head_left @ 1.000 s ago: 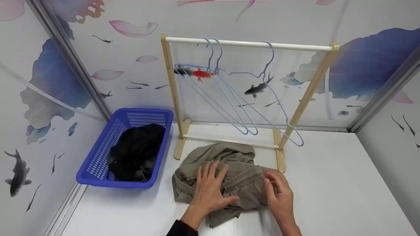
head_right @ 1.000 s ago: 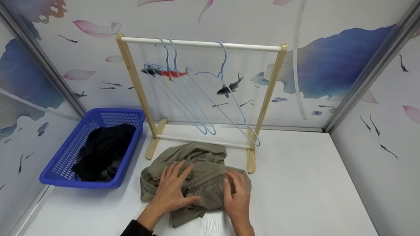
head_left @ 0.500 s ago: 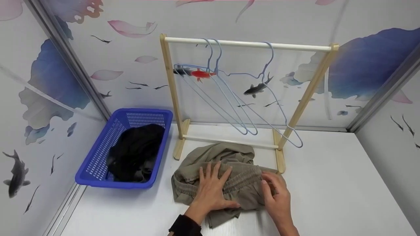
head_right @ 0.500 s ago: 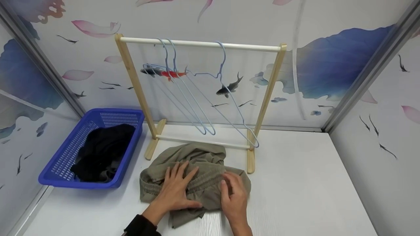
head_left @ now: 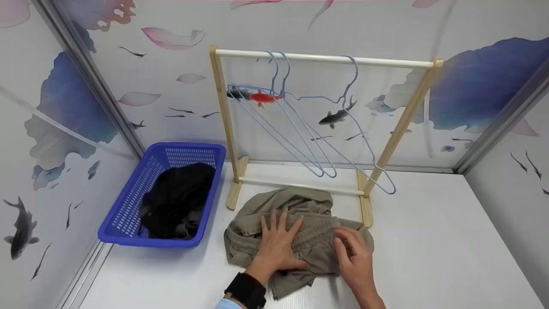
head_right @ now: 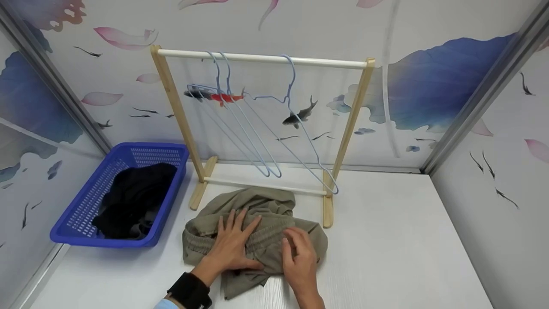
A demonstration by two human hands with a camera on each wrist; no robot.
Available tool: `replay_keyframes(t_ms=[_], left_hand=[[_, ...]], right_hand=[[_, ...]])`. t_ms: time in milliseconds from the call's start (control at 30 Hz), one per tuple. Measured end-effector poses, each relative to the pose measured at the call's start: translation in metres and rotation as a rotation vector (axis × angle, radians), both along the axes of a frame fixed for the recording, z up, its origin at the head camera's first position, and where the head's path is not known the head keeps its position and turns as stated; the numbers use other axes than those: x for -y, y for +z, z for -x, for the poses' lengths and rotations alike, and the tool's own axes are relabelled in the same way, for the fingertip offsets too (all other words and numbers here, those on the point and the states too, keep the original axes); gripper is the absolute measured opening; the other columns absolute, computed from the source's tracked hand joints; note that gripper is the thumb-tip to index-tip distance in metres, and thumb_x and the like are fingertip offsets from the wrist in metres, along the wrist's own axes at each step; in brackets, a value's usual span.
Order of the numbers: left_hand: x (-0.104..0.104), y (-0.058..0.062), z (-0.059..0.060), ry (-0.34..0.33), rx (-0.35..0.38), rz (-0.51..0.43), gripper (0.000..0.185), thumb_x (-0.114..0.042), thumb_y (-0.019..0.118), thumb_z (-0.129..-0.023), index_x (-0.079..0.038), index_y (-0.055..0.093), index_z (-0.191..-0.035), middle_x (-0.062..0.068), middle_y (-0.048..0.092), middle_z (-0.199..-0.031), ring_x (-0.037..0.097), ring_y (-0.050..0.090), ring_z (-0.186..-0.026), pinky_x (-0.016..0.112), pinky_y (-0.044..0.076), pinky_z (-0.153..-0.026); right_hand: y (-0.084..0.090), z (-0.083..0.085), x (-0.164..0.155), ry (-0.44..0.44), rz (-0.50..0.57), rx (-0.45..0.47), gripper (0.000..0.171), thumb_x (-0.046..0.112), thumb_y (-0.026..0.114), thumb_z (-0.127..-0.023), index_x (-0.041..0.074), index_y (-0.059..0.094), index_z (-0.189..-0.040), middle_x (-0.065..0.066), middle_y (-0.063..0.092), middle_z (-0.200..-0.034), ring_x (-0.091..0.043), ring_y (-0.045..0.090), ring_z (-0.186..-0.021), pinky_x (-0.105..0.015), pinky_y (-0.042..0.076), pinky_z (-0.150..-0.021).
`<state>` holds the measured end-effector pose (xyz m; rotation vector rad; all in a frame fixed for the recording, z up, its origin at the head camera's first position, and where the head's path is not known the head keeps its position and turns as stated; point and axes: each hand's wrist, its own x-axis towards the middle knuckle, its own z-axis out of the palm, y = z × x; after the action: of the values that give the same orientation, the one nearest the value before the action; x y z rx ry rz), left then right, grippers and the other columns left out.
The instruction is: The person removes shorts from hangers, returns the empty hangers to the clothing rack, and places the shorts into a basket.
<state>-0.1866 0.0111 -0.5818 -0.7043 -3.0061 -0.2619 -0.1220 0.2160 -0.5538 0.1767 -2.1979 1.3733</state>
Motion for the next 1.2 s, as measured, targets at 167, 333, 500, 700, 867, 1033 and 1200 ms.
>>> replay_keyframes(t_ms=[167, 333, 500, 700, 867, 1033, 1200], left_hand=[[-0.001, 0.0, 0.003, 0.004, 0.002, 0.067, 0.13, -0.09, 0.074, -0.06, -0.031, 0.026, -0.165, 0.023, 0.021, -0.167, 0.056, 0.02, -0.15, 0.076, 0.021, -0.114], [-0.002, 0.0, 0.005, 0.015, 0.028, 0.086, 0.129, -0.089, 0.075, -0.059, -0.032, 0.027, -0.165, 0.023, 0.021, -0.168, 0.056, 0.019, -0.151, 0.075, 0.02, -0.114], [-0.004, 0.0, 0.01, 0.036, 0.083, 0.082, 0.128, -0.088, 0.076, -0.06, -0.032, 0.028, -0.165, 0.024, 0.02, -0.168, 0.056, 0.019, -0.151, 0.075, 0.019, -0.115], [-0.005, -0.001, 0.017, 0.057, 0.16, 0.062, 0.127, -0.086, 0.078, -0.059, -0.032, 0.03, -0.163, 0.025, 0.024, -0.166, 0.056, 0.02, -0.151, 0.075, 0.02, -0.115], [-0.005, -0.001, 0.019, 0.067, 0.209, 0.009, 0.125, -0.083, 0.082, -0.059, -0.03, 0.035, -0.162, 0.028, 0.026, -0.165, 0.058, 0.02, -0.15, 0.077, 0.018, -0.114], [-0.006, -0.001, 0.019, 0.072, 0.203, -0.008, 0.118, -0.079, 0.083, -0.062, -0.029, 0.04, -0.159, 0.027, 0.031, -0.162, 0.058, 0.024, -0.148, 0.077, 0.02, -0.113], [-0.007, 0.001, 0.019, 0.077, 0.183, 0.01, 0.112, -0.076, 0.085, -0.063, -0.029, 0.044, -0.156, 0.026, 0.038, -0.158, 0.057, 0.031, -0.145, 0.076, 0.025, -0.111]], right_hand=[[-0.002, -0.001, 0.005, 0.025, -0.011, -0.006, 0.02, -0.007, 0.065, -0.097, 0.001, 0.073, -0.114, -0.011, 0.068, -0.116, -0.006, 0.063, -0.089, -0.012, 0.05, -0.072], [-0.002, -0.002, 0.009, 0.052, -0.014, 0.01, 0.019, -0.006, 0.064, -0.098, 0.0, 0.073, -0.113, -0.009, 0.068, -0.116, -0.006, 0.064, -0.092, -0.013, 0.052, -0.076], [-0.002, -0.003, 0.012, 0.061, -0.027, 0.057, 0.018, -0.006, 0.064, -0.098, 0.001, 0.073, -0.111, -0.009, 0.068, -0.118, -0.005, 0.064, -0.099, -0.015, 0.053, -0.079], [-0.005, -0.003, 0.015, 0.075, -0.041, 0.055, 0.013, -0.003, 0.064, -0.099, 0.0, 0.074, -0.107, -0.011, 0.069, -0.117, -0.011, 0.066, -0.102, -0.016, 0.054, -0.079], [-0.007, -0.003, 0.02, 0.091, -0.065, 0.026, 0.013, -0.007, 0.065, -0.096, -0.001, 0.074, -0.105, -0.014, 0.069, -0.116, -0.007, 0.066, -0.097, -0.018, 0.054, -0.073], [-0.011, -0.003, 0.024, 0.098, -0.081, 0.026, 0.012, -0.007, 0.066, -0.095, 0.0, 0.074, -0.103, -0.015, 0.07, -0.114, -0.012, 0.067, -0.1, -0.02, 0.055, -0.078], [-0.013, -0.002, 0.028, 0.122, -0.076, 0.045, 0.013, -0.007, 0.065, -0.096, 0.0, 0.073, -0.104, -0.014, 0.069, -0.114, -0.006, 0.064, -0.097, -0.024, 0.056, -0.074]])
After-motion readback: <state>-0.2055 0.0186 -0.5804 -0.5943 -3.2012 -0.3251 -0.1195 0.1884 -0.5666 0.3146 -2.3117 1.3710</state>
